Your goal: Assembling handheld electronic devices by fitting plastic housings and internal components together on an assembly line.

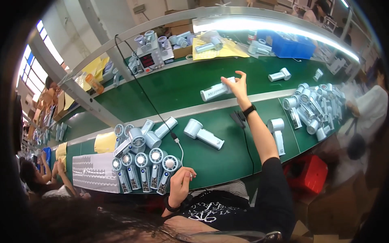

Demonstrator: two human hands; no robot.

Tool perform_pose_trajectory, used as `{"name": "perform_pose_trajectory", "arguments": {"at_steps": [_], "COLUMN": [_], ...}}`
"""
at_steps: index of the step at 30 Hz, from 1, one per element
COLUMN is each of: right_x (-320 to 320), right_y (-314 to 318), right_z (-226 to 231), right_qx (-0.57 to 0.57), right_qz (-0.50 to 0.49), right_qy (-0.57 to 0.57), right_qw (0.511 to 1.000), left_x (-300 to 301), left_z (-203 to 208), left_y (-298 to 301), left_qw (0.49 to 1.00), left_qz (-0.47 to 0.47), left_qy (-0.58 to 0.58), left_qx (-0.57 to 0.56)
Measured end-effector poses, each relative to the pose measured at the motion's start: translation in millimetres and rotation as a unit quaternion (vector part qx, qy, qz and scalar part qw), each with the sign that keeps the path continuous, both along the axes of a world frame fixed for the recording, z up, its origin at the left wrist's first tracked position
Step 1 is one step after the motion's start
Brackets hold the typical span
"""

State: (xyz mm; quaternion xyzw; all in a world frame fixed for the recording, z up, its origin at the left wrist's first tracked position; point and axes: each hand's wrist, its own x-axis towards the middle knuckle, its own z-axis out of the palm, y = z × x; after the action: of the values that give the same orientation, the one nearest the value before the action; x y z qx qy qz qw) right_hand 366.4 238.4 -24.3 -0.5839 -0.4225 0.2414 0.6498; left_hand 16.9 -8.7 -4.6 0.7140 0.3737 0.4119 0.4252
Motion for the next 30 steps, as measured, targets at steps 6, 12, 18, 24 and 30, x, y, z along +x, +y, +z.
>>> {"name": "perform_pose_trajectory", "arguments": {"at_steps": [6, 12, 18, 24, 30], "right_x": [-19, -30, -94, -121, -127], "right_y": [62, 10, -136, -177, -207], "right_z": [-23, -25, -30, -10, 15], "right_qx": [-0.133, -0.006, -0.075, -0.033, -0.252], "right_qz": [-0.131, -0.057, 0.321, 0.287, 0.256], "right_qy": [-0.195, -0.592, -0.541, -0.438, -0.248], "right_qw": [0.963, 0.804, 0.773, 0.851, 0.900], "left_x": [-9, -15, -14, -10, -8], "left_z": [3, -2, -2, -1, -8], "left_y": [0, 1, 2, -5, -13], "left_qw": [1.000, 1.000, 1.000, 1.000, 0.998], "left_qz": [0.026, 0.028, 0.012, -0.008, 0.012], "left_qy": [-0.007, -0.007, -0.010, -0.018, -0.064], "left_qx": [-0.005, -0.007, 0.000, -0.006, -0.013]}}
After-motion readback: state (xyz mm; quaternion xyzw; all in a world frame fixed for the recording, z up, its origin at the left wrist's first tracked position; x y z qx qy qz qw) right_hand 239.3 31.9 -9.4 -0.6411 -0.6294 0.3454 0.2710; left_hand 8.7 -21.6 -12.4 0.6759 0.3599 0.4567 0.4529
